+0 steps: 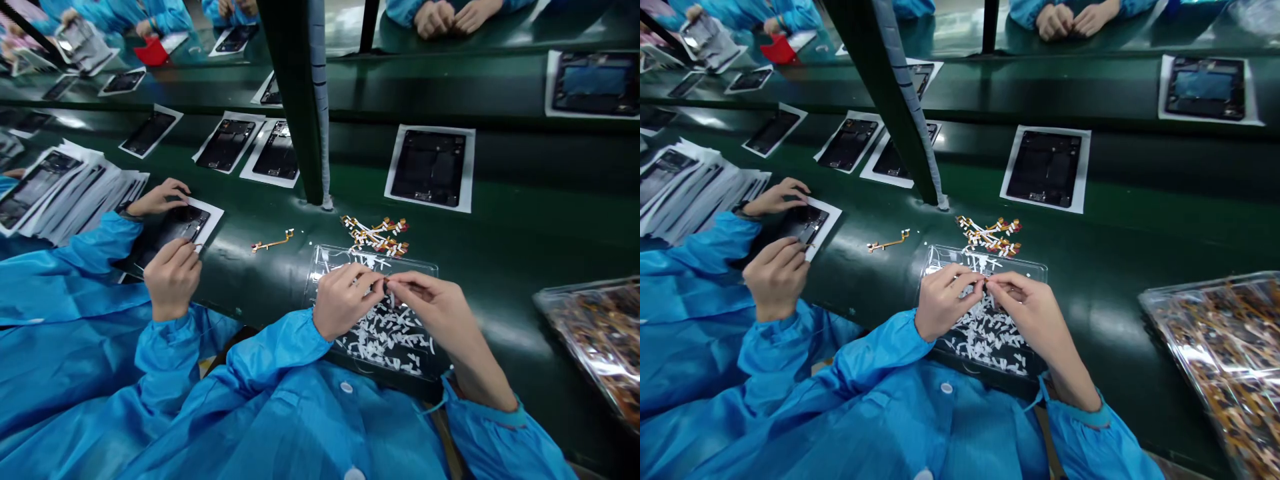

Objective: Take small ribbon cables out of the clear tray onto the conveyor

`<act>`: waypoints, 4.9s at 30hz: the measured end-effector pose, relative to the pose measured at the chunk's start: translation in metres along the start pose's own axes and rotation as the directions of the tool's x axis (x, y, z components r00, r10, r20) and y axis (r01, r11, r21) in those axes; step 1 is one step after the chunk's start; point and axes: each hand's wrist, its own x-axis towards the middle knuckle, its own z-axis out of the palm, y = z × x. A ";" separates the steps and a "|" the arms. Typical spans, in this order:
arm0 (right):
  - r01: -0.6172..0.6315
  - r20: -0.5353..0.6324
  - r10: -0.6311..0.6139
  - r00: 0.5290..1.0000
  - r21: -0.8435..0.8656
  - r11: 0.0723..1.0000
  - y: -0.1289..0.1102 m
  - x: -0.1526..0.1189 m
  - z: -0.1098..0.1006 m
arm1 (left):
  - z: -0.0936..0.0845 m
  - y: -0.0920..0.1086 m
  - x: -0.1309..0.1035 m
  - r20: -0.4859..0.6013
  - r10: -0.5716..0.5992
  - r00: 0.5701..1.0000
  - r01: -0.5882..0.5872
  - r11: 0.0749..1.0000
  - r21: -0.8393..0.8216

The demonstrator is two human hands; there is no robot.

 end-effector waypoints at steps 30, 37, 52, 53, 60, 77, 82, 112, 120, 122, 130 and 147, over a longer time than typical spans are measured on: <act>0.114 0.088 -0.096 0.991 -0.222 0.968 0.013 -0.004 -0.015 | -0.004 0.003 -0.002 0.087 -0.119 0.989 0.142 0.931 -0.337; 0.150 0.110 -0.122 0.986 -0.302 0.941 0.005 -0.012 -0.020 | 0.003 -0.008 -0.005 0.202 -0.102 0.974 0.145 0.967 -0.209; 0.296 0.236 -0.217 0.947 -0.380 0.876 -0.023 -0.009 -0.042 | -0.009 0.005 0.022 0.434 -0.093 0.896 0.369 0.699 -0.613; 0.323 0.224 -0.250 0.942 -0.392 0.861 -0.023 -0.008 -0.039 | -0.007 0.006 0.023 0.441 -0.130 0.888 0.400 0.692 -0.601; 0.386 0.110 -0.400 0.910 -0.579 0.718 -0.024 -0.014 -0.034 | -0.003 0.005 0.021 0.428 -0.305 0.851 0.517 0.631 -0.578; 0.254 -0.009 -0.563 0.827 -0.887 0.386 -0.003 -0.008 0.002 | 0.014 0.004 0.015 0.446 -0.408 0.796 0.597 0.413 -0.688; 0.308 -0.045 -0.451 0.892 -0.670 0.676 -0.004 -0.005 -0.004 | 0.009 0.001 0.013 0.363 -0.395 0.844 0.533 0.553 -0.640; 0.422 0.060 -0.484 0.873 -0.593 0.686 -0.004 -0.006 -0.005 | 0.008 -0.004 0.013 0.465 -0.438 0.769 0.623 0.353 -0.698; 0.474 0.158 -0.695 0.702 -0.831 0.290 -0.004 -0.007 0.003 | -0.010 -0.006 0.014 0.570 -0.470 0.674 0.716 0.227 -0.660; 0.437 0.170 -0.716 0.678 -0.876 0.205 -0.004 -0.006 0.007 | -0.010 -0.005 0.012 0.566 -0.483 0.668 0.727 0.261 -0.636; 0.268 0.115 -0.747 0.655 -0.960 0.087 -0.003 0.003 0.021 | -0.009 -0.001 0.009 0.517 -0.499 0.696 0.713 0.393 -0.581; 0.313 0.398 -0.188 0.898 -0.280 0.908 -0.074 0.057 0.012 | -0.044 -0.037 0.004 0.237 -0.307 0.922 0.388 0.693 -0.608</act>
